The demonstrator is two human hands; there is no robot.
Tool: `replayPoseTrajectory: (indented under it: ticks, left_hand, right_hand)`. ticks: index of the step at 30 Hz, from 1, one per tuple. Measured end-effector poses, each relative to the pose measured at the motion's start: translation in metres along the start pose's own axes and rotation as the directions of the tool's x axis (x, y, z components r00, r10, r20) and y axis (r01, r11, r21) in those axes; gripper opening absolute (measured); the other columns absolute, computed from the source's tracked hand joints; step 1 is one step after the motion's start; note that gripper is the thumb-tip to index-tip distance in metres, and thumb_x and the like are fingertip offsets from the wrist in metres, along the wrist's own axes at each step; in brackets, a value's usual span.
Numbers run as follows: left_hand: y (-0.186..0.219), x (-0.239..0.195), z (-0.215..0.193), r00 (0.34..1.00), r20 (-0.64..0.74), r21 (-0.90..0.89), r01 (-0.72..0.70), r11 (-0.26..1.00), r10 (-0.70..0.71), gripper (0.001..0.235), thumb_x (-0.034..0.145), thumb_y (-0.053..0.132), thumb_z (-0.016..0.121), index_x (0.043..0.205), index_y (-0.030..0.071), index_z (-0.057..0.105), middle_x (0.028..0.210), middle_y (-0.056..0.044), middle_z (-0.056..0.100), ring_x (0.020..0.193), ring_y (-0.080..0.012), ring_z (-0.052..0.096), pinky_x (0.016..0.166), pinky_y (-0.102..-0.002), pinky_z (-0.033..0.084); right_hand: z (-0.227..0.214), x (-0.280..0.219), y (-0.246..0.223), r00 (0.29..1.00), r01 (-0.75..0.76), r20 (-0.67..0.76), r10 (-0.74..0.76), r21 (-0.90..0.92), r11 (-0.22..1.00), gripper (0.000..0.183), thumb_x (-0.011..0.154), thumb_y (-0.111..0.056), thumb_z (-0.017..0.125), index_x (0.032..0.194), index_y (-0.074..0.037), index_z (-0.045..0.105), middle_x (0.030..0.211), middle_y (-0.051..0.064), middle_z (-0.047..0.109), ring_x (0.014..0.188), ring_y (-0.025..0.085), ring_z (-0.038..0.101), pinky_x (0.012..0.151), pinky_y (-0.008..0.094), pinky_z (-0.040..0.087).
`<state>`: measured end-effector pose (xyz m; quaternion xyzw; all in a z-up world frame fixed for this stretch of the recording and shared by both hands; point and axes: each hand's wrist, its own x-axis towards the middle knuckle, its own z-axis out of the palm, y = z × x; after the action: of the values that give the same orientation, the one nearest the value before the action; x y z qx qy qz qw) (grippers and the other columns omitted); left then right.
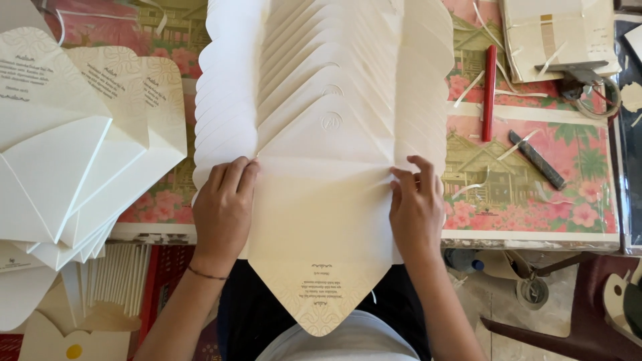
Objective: Folding the flaps of a stack of pre-cut invitation covers at a high speed using a fanning technique.
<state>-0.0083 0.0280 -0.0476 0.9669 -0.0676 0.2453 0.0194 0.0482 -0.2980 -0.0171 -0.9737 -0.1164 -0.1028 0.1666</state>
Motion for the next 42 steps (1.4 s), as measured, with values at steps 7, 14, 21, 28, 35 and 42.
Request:
replayPoseTrajectory:
  ticks: [7, 14, 21, 28, 35, 42]
  left_hand:
    - [0.001, 0.005, -0.004, 1.000, -0.001, 0.023, -0.007, 1.000, 0.007, 0.023, 0.111, 0.015, 0.069, 0.132, 0.013, 0.077, 0.117, -0.003, 0.071, 0.107, -0.0196, 0.068, 0.078, -0.028, 0.060]
    - [0.003, 0.003, -0.023, 1.000, 0.011, -0.078, 0.003, 0.997, -0.003, 0.025, 0.102, 0.007, 0.076, 0.127, 0.010, 0.080, 0.118, -0.006, 0.075, 0.112, -0.0228, 0.072, 0.090, -0.029, 0.061]
    - [0.014, -0.050, -0.088, 0.943, 0.094, -0.058, 0.325, 0.944, -0.319, 0.051, 0.107, 0.026, 0.072, 0.153, 0.006, 0.067, 0.155, -0.016, 0.064, 0.142, -0.0397, 0.061, 0.115, -0.054, 0.054]
    - [0.074, -0.043, -0.111, 0.850, 0.098, -0.444, 0.503, 0.742, -0.517, 0.038, 0.108, 0.016, 0.062, 0.144, 0.003, 0.067, 0.130, -0.015, 0.076, 0.110, -0.0258, 0.077, 0.084, -0.034, 0.064]
    - [0.049, -0.043, -0.055, 0.978, 0.102, -0.229, 0.200, 0.953, -0.181, 0.047, 0.110, 0.018, 0.066, 0.153, 0.002, 0.062, 0.160, -0.015, 0.063, 0.149, -0.0279, 0.061, 0.127, -0.049, 0.045]
    - [0.058, -0.046, -0.033, 0.973, 0.162, -0.298, 0.208, 0.932, -0.165, 0.064, 0.104, -0.002, 0.067, 0.164, 0.002, 0.045, 0.172, -0.022, 0.045, 0.162, -0.0362, 0.044, 0.136, -0.055, 0.036]
  right_hand:
    - [0.006, -0.015, -0.002, 0.973, 0.178, -0.115, -0.201, -0.183, 0.967, 0.029, 0.104, 0.002, 0.063, 0.131, -0.002, 0.072, 0.135, 0.012, 0.063, 0.114, 0.030, 0.068, 0.089, 0.040, 0.064]
    - [-0.006, -0.023, 0.016, 0.984, 0.172, -0.050, -0.169, 0.058, 0.983, 0.033, 0.099, 0.005, 0.067, 0.126, -0.007, 0.080, 0.130, 0.010, 0.070, 0.114, 0.029, 0.073, 0.095, 0.038, 0.062]
    - [-0.067, -0.069, 0.067, 0.971, -0.214, 0.046, 0.234, -0.259, 0.942, 0.046, 0.094, 0.003, 0.061, 0.134, -0.011, 0.078, 0.134, 0.010, 0.067, 0.117, 0.030, 0.062, 0.095, 0.050, 0.057]
    - [-0.085, -0.056, 0.015, 0.967, -0.209, 0.207, 0.149, 0.313, 0.926, 0.040, 0.094, 0.010, 0.053, 0.122, -0.009, 0.075, 0.118, 0.005, 0.079, 0.101, 0.017, 0.077, 0.084, 0.031, 0.057]
    - [-0.026, -0.050, -0.011, 0.951, 0.214, 0.165, -0.262, 0.260, 0.941, 0.056, 0.113, -0.008, 0.043, 0.167, 0.002, 0.033, 0.174, 0.023, 0.038, 0.163, 0.038, 0.037, 0.136, 0.052, 0.032]
    - [0.000, -0.043, -0.010, 0.941, 0.261, 0.190, -0.279, 0.113, 0.959, 0.058, 0.116, -0.014, 0.039, 0.170, 0.004, 0.027, 0.180, 0.022, 0.025, 0.169, 0.038, 0.023, 0.137, 0.057, 0.023]
